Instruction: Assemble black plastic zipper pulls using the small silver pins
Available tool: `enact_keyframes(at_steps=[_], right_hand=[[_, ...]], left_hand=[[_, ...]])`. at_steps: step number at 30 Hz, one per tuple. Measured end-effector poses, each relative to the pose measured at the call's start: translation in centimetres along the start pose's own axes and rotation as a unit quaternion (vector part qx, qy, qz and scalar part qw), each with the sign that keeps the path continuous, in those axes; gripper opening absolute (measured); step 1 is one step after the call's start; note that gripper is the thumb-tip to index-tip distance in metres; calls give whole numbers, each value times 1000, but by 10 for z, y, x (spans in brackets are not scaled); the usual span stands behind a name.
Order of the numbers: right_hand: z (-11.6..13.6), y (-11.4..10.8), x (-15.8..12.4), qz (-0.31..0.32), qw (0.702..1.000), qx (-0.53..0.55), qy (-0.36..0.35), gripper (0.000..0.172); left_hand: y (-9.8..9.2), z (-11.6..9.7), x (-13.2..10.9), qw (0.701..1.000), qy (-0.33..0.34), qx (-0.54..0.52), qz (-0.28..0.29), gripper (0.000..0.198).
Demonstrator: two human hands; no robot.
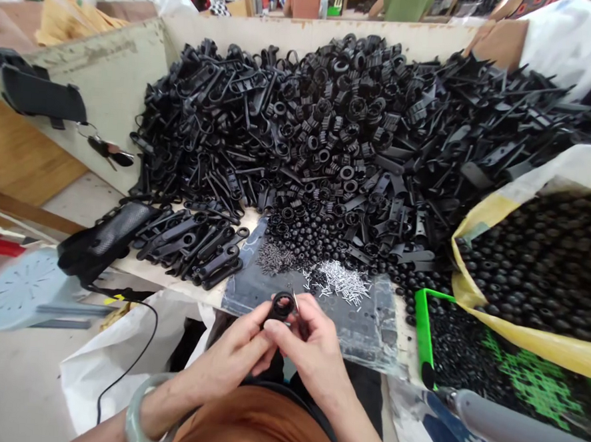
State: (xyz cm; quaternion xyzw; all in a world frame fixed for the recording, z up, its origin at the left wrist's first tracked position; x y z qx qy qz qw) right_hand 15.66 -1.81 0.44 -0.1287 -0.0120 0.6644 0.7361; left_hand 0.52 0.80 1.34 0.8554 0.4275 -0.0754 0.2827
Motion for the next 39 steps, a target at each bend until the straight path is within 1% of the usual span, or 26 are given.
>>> enact_keyframes(at_steps=[2,4,5,7,8,10,13,14,15,17,19,21,22,23,24,25,26,27,28,30,31,32,33,35,37,39], right_hand=[[1,8,2,63,996,56,28,35],[3,13,1,84,993,73,28,35],[3,15,0,84,994,72,23,34],[0,19,-1,64,996,59,10,32],[-1,20,-1,50,998,49,2,31],[-3,22,1,26,999,34,-20,29],[3,19,3,0,996,-4,-86,23],[7,15,3,-19,993,-24,-115,20],[12,10,3,-42,988,-43,-144,17],[19,2,3,-79,978,-70,-178,11],[17,1,6,-67,983,-72,-156,11],[11,8,13,-53,992,-55,-97,21],[8,13,17,-40,996,-45,-71,26],[6,18,22,-24,998,-37,-54,32],[6,22,27,-4,998,-34,-45,38],[6,25,33,12,998,-37,-45,44],[7,26,39,21,998,-46,-46,50],[8,25,47,21,997,-62,-48,53],[10,22,56,11,995,-84,-52,54],[14,16,79,-14,985,-154,-72,49],[17,14,94,-24,975,-200,-94,46],[22,15,109,-29,960,-251,-122,44],[28,18,125,-43,941,-301,-150,42],[39,30,158,-55,927,-330,-167,38],[51,49,187,-60,918,-353,-171,32],[62,68,209,-60,909,-375,-170,27]], left_hand=[[-3,-6,-9,997,3,71,17,42],[-7,-9,-18,993,22,116,1,38],[-10,-9,-21,991,39,123,-21,37],[-15,-6,-25,988,84,109,-73,38],[-17,-4,-24,987,99,94,-87,39],[-16,1,-20,991,97,62,-72,42],[-11,-1,-13,995,76,62,-18,36],[-10,-6,-12,992,93,77,-21,33],[-11,-13,-13,987,124,100,-38,30],[-13,-25,-18,965,195,155,-78,23],[-14,-32,-25,949,227,204,-83,18],[-18,-32,-30,943,220,237,-79,15],[-22,-32,-31,941,211,248,-90,13],[-27,-33,-32,936,208,259,-117,11],[-34,-36,-32,924,216,274,-156,9],[-43,-41,-33,904,231,298,-202,9],[-52,-48,-34,872,255,332,-252,8],[-60,-57,-34,827,281,387,-298,8],[-68,-65,-33,773,305,447,-331,8],[-82,-75,-28,684,305,551,-369,6],[-88,-77,-24,652,294,590,-374,6],[-93,-78,-20,629,280,619,-379,6],[-98,-76,-17,613,269,637,-383,6],[-102,-71,-13,601,255,649,-391,5],[-104,-65,-11,600,255,643,-402,11],[-103,-60,-12,603,259,638,-404,17]])
Point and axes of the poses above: each hand's wrist, its own x-axis towards the middle knuckle, its own y-axis out of the palm, z = x × y, the point moved 3 cm from there along x, towards the middle knuckle, and after that the axes turned 15 degrees about -x, right-handed, at the moved point
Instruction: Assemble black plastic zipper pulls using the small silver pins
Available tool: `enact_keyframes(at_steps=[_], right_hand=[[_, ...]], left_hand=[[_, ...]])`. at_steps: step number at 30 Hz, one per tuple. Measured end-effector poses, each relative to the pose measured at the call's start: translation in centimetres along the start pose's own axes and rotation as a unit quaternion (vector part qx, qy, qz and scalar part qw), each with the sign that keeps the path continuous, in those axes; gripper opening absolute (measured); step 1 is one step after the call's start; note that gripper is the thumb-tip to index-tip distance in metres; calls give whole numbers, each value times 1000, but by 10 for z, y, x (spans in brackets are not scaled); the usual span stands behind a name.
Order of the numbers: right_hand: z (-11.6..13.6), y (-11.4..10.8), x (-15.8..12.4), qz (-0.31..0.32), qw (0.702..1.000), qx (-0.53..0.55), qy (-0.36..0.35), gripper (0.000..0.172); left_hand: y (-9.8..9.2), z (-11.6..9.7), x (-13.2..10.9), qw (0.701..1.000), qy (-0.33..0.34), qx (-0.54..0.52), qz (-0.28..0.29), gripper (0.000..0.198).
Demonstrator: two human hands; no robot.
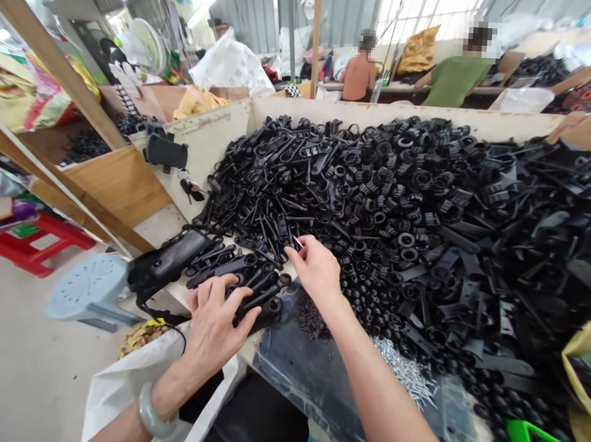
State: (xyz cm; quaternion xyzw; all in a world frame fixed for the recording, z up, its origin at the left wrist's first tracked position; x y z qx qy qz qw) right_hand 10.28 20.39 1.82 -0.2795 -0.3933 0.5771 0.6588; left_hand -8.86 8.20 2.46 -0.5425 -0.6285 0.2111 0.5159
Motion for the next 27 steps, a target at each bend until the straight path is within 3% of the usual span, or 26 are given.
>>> enact_keyframes(at_steps=[4,7,10,12,16,19,21,22,24,26,27], right_hand=[[10,4,23,-2,1000,-25,16,15],[-11,-20,5,-10,998,-22,52,21],[-35,-52,-49,6,998,-2,64,25],[-40,-67,-96,51,997,60,2,23],[-41,-80,-180,58,993,101,-16,21],[-38,-82,-216,98,991,79,-40,22],[-35,-84,-226,138,985,64,-84,24],[-34,-86,-227,154,981,65,-102,25],[-37,-91,-222,162,977,93,-105,22],[-48,-94,-209,123,982,127,-64,18],[-58,-96,-201,79,988,131,-27,18]], left_hand=[[-3,-2,-1,1000,7,-23,-5,20],[-12,-9,-1,998,20,-62,-28,24],[-19,-21,-4,985,31,-169,-33,23],[-17,-30,-7,959,11,-283,-4,26],[2,-53,-15,886,-48,-444,125,31],[15,-74,-25,843,-3,-475,251,25],[21,-84,-33,788,-16,-502,358,23],[24,-88,-37,741,-53,-521,419,25],[30,-90,-47,621,-164,-568,515,33],[35,-89,-52,520,-288,-613,520,43],[38,-87,-53,491,-343,-635,488,45]])
Point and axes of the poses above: each hand's wrist, its own x-axis towards the middle knuckle, its own y-axis out of the palm, z = x × y, the point moved 3 cm from there along x, towards the middle knuckle, and after that the axes turned 15 degrees about -x, right-handed, at the moved point
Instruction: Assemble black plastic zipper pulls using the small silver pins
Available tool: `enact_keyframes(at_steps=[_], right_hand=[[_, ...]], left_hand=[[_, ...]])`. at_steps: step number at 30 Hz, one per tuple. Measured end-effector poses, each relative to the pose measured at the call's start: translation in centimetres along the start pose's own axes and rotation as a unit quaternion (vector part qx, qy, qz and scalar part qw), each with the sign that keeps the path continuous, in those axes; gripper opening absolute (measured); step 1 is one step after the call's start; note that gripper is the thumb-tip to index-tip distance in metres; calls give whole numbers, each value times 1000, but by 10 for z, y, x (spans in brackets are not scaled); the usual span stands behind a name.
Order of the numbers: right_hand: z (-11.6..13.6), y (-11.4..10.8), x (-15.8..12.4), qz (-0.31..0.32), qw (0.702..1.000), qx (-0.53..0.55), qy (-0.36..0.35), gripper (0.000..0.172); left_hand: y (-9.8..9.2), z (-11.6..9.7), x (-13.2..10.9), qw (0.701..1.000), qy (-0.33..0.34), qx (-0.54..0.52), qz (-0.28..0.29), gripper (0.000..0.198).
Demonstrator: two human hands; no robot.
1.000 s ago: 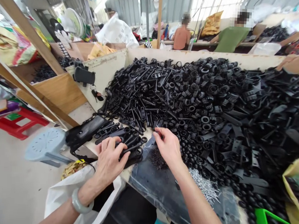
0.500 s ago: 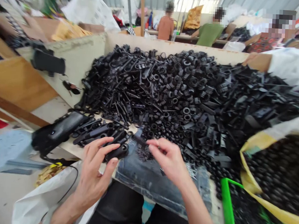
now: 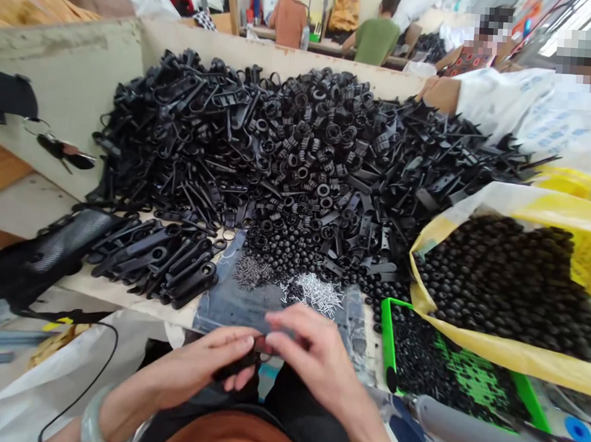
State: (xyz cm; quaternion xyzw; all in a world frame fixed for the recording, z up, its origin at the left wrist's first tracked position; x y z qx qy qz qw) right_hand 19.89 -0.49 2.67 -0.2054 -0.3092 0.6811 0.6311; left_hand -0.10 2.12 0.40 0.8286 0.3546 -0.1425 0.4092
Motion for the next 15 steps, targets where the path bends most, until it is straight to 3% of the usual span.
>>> enact_keyframes(at_steps=[2,4,6,8,10,15], right_hand=[[-24,-15,14,-142,986,-43,73,23],[-51,-32,22,-280,932,-154,169,34],[-73,-45,28,-333,880,-248,233,44],[-87,-52,35,-324,860,-298,257,44],[-93,-54,42,-286,859,-330,268,38],[-83,-50,59,-180,852,-393,296,20]], left_hand=[[-5,1,4,992,18,-102,-64,45],[-7,0,8,980,34,-173,-94,44],[-5,-3,13,971,43,-213,-99,45],[-2,-5,19,968,36,-229,-99,47],[1,-8,25,968,28,-231,-98,46],[4,-15,35,965,37,-241,-94,34]])
Point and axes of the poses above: each hand's wrist, its own x-axis towards the middle knuckle, its own y-axis out of the palm, z = x × y, the point moved 3 cm from there along x, towards the middle knuckle, and after that the axes turned 15 degrees about -x, right-handed, at the moved point
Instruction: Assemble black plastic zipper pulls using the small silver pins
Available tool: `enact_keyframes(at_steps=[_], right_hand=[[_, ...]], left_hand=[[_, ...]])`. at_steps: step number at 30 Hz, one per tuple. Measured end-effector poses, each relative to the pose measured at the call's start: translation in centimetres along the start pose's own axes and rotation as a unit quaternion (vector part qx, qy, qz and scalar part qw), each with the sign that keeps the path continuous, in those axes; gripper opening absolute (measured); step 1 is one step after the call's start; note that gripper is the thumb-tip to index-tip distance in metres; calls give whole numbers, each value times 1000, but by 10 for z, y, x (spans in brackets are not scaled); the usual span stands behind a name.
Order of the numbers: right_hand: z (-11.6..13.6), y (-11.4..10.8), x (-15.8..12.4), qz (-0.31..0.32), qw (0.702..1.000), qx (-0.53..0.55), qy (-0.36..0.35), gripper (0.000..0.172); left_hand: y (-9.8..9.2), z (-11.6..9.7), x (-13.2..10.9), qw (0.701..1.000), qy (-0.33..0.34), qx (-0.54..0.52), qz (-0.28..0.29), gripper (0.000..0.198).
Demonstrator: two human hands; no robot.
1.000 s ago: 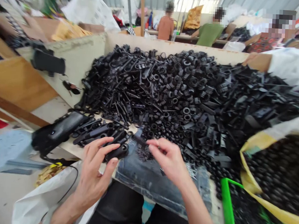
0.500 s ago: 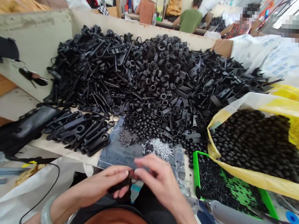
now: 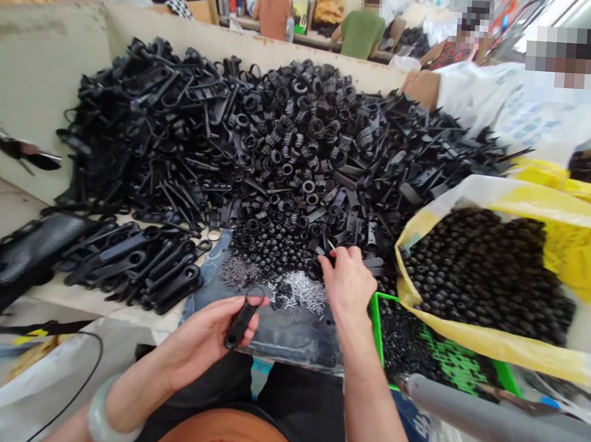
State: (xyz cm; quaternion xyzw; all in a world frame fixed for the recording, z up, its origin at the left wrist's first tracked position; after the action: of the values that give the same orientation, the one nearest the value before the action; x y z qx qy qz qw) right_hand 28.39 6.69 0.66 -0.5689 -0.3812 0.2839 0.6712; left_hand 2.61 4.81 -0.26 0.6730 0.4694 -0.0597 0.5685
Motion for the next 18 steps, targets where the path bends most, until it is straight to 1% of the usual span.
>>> enact_keyframes(at_steps=[2,4,6,8,9,10,11,12,13,14,15,16,17,18], right_hand=[[3,-4,1,21,999,-40,-14,19],[1,-7,2,31,993,-105,-36,22],[-5,-8,2,22,988,-146,-55,26],[-13,-10,0,-8,991,-120,-58,27],[-16,-12,-3,-27,995,-76,-51,27],[-19,-15,-7,-42,998,-9,-39,27],[-20,-18,-13,-47,996,77,-24,28],[-19,-20,-21,-41,984,175,-11,30],[-15,-22,-30,-19,962,273,-3,32],[-8,-25,-40,12,933,360,-5,33],[2,-27,-51,50,904,423,-23,31],[13,-30,-63,88,883,457,-59,28],[25,-33,-73,102,870,473,-98,23],[35,-35,-83,105,864,473,-139,20]], left_hand=[[1,-1,0,1000,-13,-20,7,31],[-1,-2,-1,998,-28,-48,12,29],[-3,-3,-4,996,-43,-75,18,27],[-5,-4,-7,993,-59,-95,30,25],[-6,-3,-8,992,-66,-100,38,25],[-6,-2,-9,992,-69,-98,46,26],[-6,-1,-10,993,-63,-88,53,28],[-6,0,-11,995,-49,-68,58,31],[-5,1,-11,997,-27,-38,59,34],[-5,2,-11,998,4,-1,55,37],[-4,3,-10,997,38,39,49,40],[-3,4,-9,994,70,75,42,42],[-2,6,-8,989,96,105,33,43],[-1,7,-8,985,115,127,25,44]])
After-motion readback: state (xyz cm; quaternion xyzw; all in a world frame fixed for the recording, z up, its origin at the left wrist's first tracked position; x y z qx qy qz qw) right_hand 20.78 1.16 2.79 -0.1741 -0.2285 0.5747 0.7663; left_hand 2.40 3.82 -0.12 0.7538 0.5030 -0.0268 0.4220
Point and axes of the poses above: each hand's wrist, its own x-axis towards the middle knuckle, its own y-axis out of the palm, z = x × y, the point moved 3 cm from there along x, towards the middle knuckle, and after that the axes turned 15 degrees about -x, right-handed, at the moved point
